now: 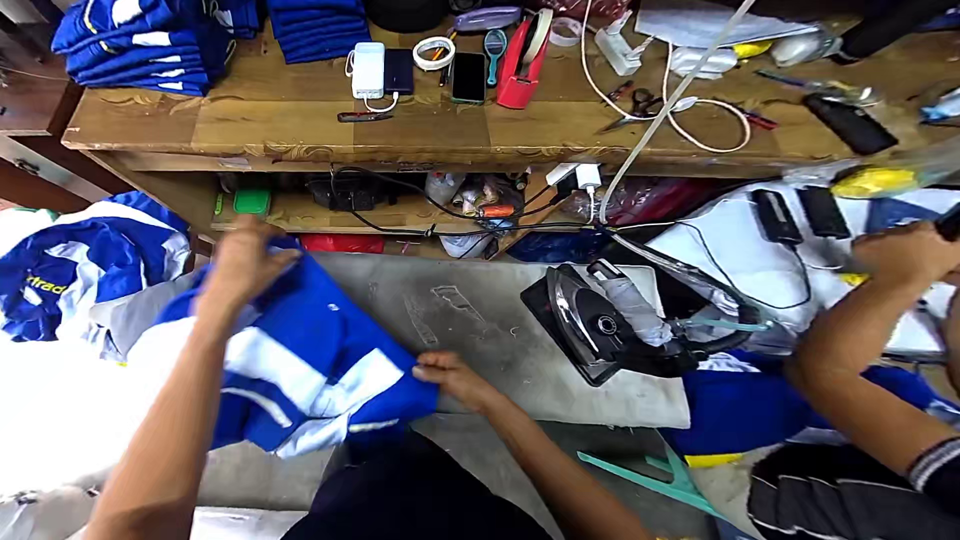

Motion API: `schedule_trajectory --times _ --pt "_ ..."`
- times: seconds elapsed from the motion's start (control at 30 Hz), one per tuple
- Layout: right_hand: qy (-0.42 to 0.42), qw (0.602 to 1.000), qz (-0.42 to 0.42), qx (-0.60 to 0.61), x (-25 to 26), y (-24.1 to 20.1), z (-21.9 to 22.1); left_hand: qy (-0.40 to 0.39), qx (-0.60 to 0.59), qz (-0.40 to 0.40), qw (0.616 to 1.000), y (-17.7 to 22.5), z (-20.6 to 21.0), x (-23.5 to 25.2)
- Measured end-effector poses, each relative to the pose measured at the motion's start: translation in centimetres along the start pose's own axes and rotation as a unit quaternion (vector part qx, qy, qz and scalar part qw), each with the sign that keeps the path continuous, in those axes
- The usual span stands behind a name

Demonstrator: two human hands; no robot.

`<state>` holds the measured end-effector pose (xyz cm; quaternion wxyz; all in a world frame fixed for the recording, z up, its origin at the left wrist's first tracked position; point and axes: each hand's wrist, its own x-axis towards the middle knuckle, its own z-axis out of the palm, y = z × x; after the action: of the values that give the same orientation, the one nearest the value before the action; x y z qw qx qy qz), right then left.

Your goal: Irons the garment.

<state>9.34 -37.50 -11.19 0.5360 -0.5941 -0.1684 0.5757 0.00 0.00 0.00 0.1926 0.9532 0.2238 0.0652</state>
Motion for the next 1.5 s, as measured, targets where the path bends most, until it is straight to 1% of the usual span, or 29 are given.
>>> schedule_trajectory --times 0.07,0.1,0.13,0.17,0.2,0.23,0.27,0.3,0.33,0.37,0.4,0.43,0.47,0.5,0.53,0.57,0.6,0.67,0.73,0.8,0.87,0.93,1.0,1.1,1.2,1.3,1.37,1.43,1.5 --pt "0.102 0.989 0.096 -0.043 0.3 2.1 -2.7 -0.056 -0.021 -0.032 0.998 0.9 8.4 2.1" --pt "0.129 0.978 0.131 -0.098 0.5 2.7 -3.4 -0.08 -0.01 -0.041 0.996 1.5 11.5 2.6" --pt "0.138 0.961 0.157 -0.183 0.6 2.9 -3.7 -0.099 0.018 -0.047 0.994 2.1 13.6 3.0" --pt "0.134 0.932 0.173 -0.289 0.5 2.4 -3.6 -0.122 0.057 -0.055 0.989 2.9 14.8 3.3" --pt "0.122 0.891 0.187 -0.395 0.4 1.4 -3.3 -0.138 0.094 -0.061 0.984 3.5 15.2 3.5" --pt "0.116 0.856 0.193 -0.466 0.1 0.4 -2.9 -0.147 0.121 -0.066 0.98 3.8 15.4 3.6" --pt "0.123 0.837 0.181 -0.502 -0.5 -0.6 -3.1 -0.151 0.135 -0.072 0.977 3.9 15.5 3.6" --pt "0.154 0.828 0.139 -0.522 -1.3 -1.7 -3.9 -0.154 0.138 -0.078 0.975 4.0 15.5 3.6" --pt "0.206 0.812 0.083 -0.54 -2.3 -3.1 -5.5 -0.161 0.137 -0.085 0.974 4.1 15.4 3.8" --pt "0.264 0.784 0.033 -0.561 -3.5 -4.8 -7.7 -0.169 0.137 -0.092 0.972 4.3 15.3 3.9" --pt "0.318 0.742 -0.005 -0.591 -4.8 -6.4 -10.5 -0.179 0.142 -0.099 0.969 4.5 15.2 4.1" --pt "0.357 0.698 -0.023 -0.62 -6.2 -8.2 -13.5 -0.186 0.144 -0.104 0.966 4.7 15.1 4.1" --pt "0.377 0.666 -0.017 -0.643 -7.6 -9.9 -16.2 -0.191 0.145 -0.109 0.965 4.9 14.9 4.2" --pt "0.383 0.649 0.015 -0.657 -8.8 -11.1 -18.8 -0.194 0.146 -0.112 0.964 5.1 14.8 4.3" --pt "0.374 0.649 0.061 -0.659 -9.4 -11.7 -21.0 -0.194 0.145 -0.115 0.963 5.2 14.7 4.3" --pt "0.355 0.664 0.099 -0.65 -9.6 -11.7 -22.9 -0.194 0.147 -0.117 0.963 5.3 14.7 4.4" --pt "0.333 0.688 0.112 -0.634 -9.4 -11.3 -24.4 -0.193 0.15 -0.117 0.962 5.3 14.7 4.4" --pt "0.321 0.754 0.097 -0.566 -8.9 -10.3 -25.8 -0.192 0.146 -0.118 0.963 5.3 14.8 4.5" --pt "0.341 0.782 0.073 -0.517 -8.5 -9.3 -25.6 -0.19 0.141 -0.117 0.965 5.3 14.8 4.4" --pt "0.339 0.783 0.066 -0.518 -8.3 -9.1 -24.1 -0.177 0.139 -0.111 0.968 5.0 15.1 4.1" --pt "0.31 0.779 0.069 -0.541 -7.9 -9.9 -20.7 -0.162 0.143 -0.105 0.971 4.7 15.3 4.2" --pt "0.258 0.78 0.056 -0.568 -7.8 -10.3 -16.7 -0.171 0.148 -0.105 0.968 4.8 15.1 4.3" --pt "0.199 0.788 0.021 -0.583 -7.3 -10.5 -13.0 -0.188 0.153 -0.108 0.964 5.0 14.9 4.2" --pt "0.125 0.806 -0.002 -0.579 -4.5 -10.9 -7.4 -0.164 0.138 -0.102 0.971 4.6 15.4 4.1" --pt "0.088 0.806 0.011 -0.585 -0.4 -10.4 -3.0 -0.169 0.144 -0.1 0.97 4.3 15.5 4.0" --pt "0.053 0.785 0.027 -0.617 2.0 -9.4 -0.9 -0.18 0.144 -0.104 0.968 3.9 15.3 4.3" --pt "0.03 0.766 0.037 -0.641 1.5 -8.6 -0.5 -0.191 0.137 -0.108 0.966 3.4 14.9 5.0" --pt "0.031 0.754 0.039 -0.655 0.1 -7.7 -0.6 -0.194 0.124 -0.102 0.968 2.6 14.7 5.4" --pt "0.057 0.751 0.057 -0.656 -0.4 -7.7 -0.6 -0.187 0.11 -0.094 0.972 1.9 14.8 6.0"
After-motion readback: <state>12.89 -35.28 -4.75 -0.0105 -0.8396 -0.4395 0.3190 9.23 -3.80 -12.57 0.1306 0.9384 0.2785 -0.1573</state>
